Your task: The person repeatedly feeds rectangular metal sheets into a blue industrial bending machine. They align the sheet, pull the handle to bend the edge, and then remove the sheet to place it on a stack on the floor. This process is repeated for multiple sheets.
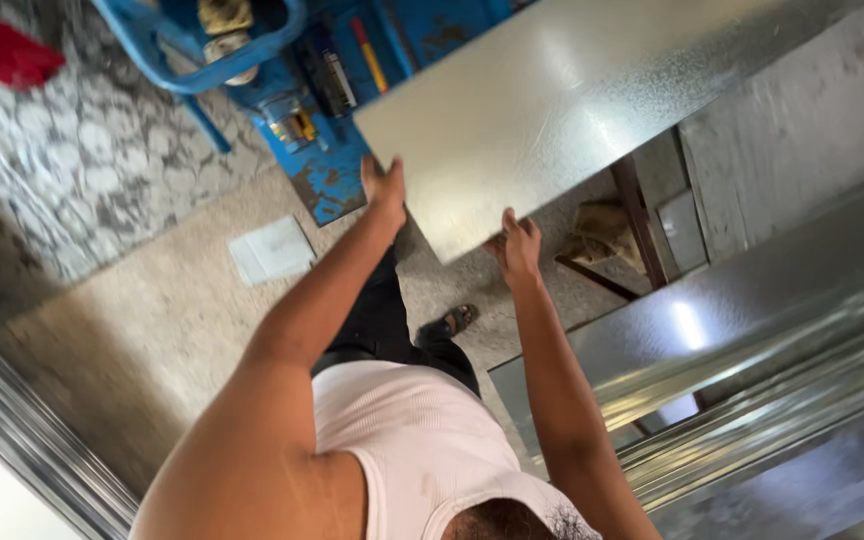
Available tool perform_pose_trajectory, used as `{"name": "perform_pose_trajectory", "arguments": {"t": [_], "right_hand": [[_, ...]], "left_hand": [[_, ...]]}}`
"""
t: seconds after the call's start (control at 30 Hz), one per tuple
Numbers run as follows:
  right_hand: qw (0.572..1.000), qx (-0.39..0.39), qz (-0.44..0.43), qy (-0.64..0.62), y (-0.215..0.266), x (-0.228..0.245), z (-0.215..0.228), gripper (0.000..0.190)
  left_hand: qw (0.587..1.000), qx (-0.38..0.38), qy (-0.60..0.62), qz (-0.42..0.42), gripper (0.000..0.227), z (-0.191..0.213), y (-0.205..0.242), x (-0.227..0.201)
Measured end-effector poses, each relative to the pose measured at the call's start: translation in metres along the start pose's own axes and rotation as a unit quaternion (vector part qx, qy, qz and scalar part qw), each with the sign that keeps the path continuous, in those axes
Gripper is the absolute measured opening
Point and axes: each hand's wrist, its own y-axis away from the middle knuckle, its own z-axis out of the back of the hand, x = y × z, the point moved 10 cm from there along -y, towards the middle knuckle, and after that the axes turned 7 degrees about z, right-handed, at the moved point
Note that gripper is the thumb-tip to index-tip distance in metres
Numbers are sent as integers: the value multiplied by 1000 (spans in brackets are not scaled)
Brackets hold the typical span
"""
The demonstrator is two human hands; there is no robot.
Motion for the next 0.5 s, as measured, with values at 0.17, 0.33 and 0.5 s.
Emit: {"name": "perform_pose_trajectory", "arguments": {"t": [0.17, 0.33, 0.5], "right_hand": [[999, -18, -42, 29, -73, -2, -61, 36], [998, 28, -60, -23, -113, 13, -76, 32], [996, -21, -84, -10, -128, 14, -92, 26]], "left_hand": [[999, 27, 39, 19, 47, -31, -81, -16], [990, 79, -42, 105, 40, -47, -112, -16], [995, -7, 57, -87, 54, -49, -144, -67]]}}
